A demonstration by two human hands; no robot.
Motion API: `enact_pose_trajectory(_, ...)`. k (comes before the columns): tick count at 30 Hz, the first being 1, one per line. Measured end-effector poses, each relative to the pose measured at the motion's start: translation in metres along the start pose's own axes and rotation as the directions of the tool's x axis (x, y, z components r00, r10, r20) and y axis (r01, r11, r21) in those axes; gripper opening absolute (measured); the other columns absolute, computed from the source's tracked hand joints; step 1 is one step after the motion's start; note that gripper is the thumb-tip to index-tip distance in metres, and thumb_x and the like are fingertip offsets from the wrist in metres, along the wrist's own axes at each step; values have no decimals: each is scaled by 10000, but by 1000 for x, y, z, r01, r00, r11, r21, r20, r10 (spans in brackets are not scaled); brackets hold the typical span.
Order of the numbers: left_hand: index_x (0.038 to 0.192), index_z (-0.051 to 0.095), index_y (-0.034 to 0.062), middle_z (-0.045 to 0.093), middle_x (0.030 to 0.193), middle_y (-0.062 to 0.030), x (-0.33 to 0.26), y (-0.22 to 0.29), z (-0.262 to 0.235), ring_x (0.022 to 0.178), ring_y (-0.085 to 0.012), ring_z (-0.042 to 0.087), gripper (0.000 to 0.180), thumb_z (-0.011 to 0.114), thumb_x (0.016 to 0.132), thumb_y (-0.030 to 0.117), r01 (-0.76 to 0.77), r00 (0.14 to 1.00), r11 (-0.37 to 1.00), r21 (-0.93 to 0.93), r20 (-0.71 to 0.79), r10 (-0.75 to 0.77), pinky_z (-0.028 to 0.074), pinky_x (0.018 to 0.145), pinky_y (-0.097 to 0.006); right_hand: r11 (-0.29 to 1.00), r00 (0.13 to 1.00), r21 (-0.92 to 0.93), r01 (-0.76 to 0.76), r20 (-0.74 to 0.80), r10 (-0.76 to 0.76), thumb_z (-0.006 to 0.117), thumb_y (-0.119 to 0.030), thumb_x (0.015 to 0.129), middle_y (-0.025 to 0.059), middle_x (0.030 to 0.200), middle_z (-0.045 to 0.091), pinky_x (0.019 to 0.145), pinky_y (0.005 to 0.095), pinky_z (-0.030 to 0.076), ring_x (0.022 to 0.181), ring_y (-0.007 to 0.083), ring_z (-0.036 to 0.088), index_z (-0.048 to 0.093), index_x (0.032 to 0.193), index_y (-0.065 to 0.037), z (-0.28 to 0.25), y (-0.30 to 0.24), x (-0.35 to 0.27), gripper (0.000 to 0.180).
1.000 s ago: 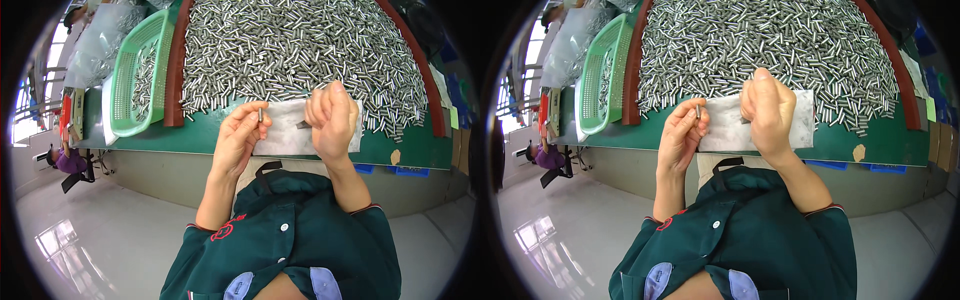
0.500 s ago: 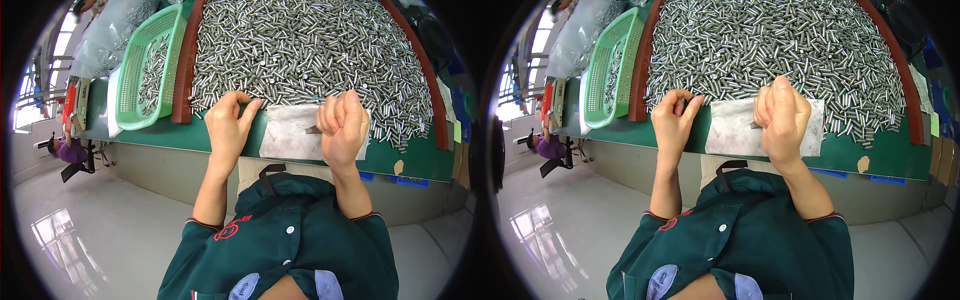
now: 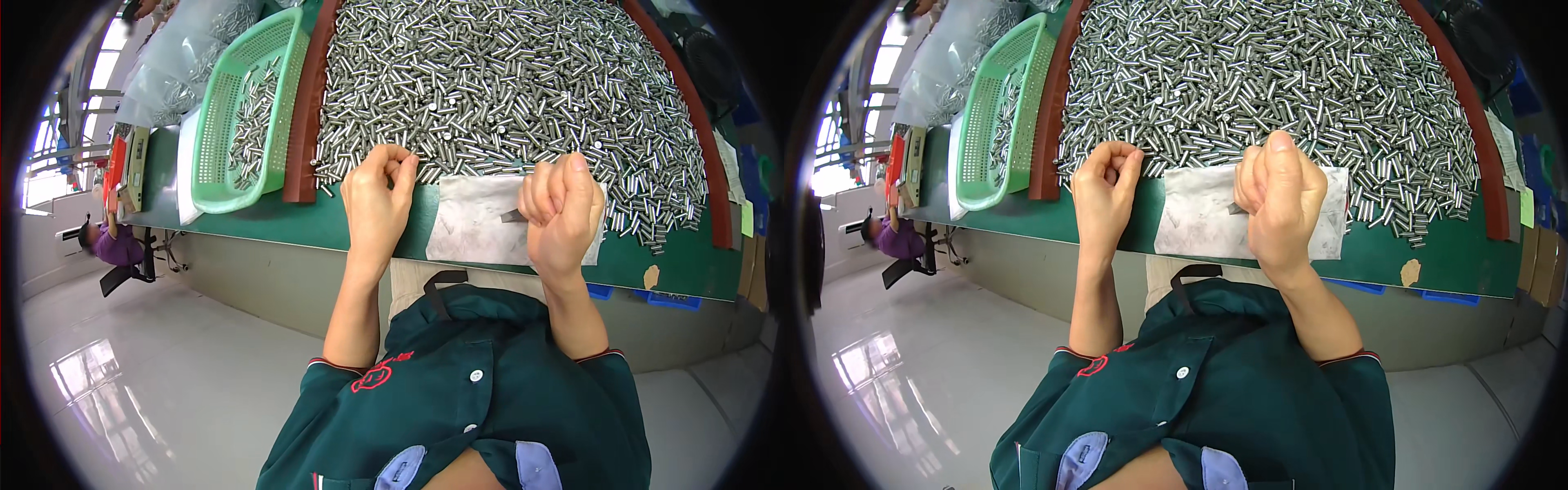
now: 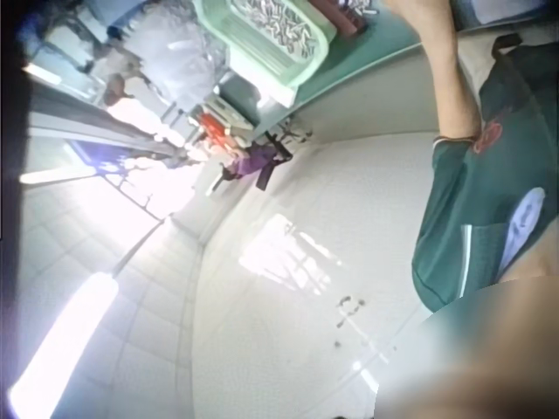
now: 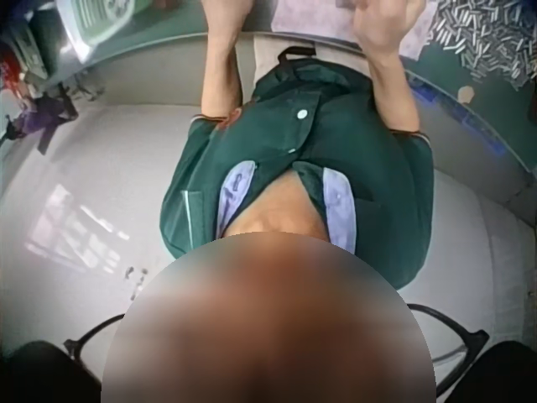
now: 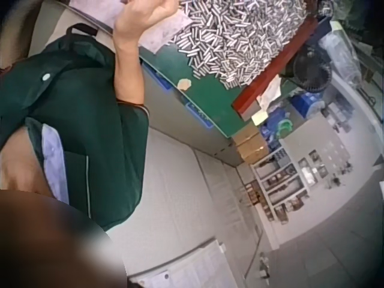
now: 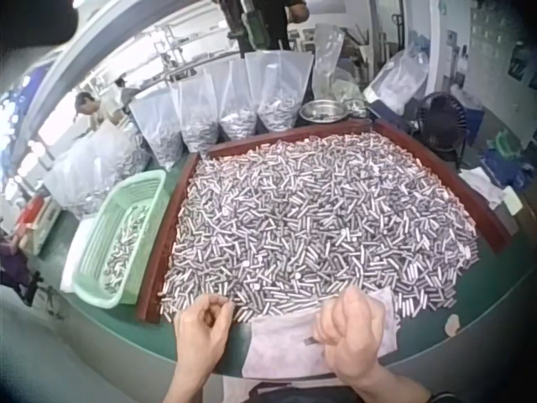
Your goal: Cleaning and inspecting small cylindrical metal pins at a manufacturing workbench.
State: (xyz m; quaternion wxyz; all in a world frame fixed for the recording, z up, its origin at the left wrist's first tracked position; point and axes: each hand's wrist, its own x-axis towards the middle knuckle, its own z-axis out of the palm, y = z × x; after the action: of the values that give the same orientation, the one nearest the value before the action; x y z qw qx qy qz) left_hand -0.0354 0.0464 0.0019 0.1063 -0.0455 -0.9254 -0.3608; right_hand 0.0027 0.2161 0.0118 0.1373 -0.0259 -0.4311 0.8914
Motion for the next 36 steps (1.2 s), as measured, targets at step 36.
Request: enact_pose_trajectory(36,924,542,-22,573,755,-88,-10,-13,-13,475,-24,296,188,458,861,134,482,874,219,-849,447,-189,261,435,-163,1000,1000,-3,-7,-22,7,320,-188,907,-26,444,238,354,210,160,390,48,175,251,528,-104,-1,1,1,394)
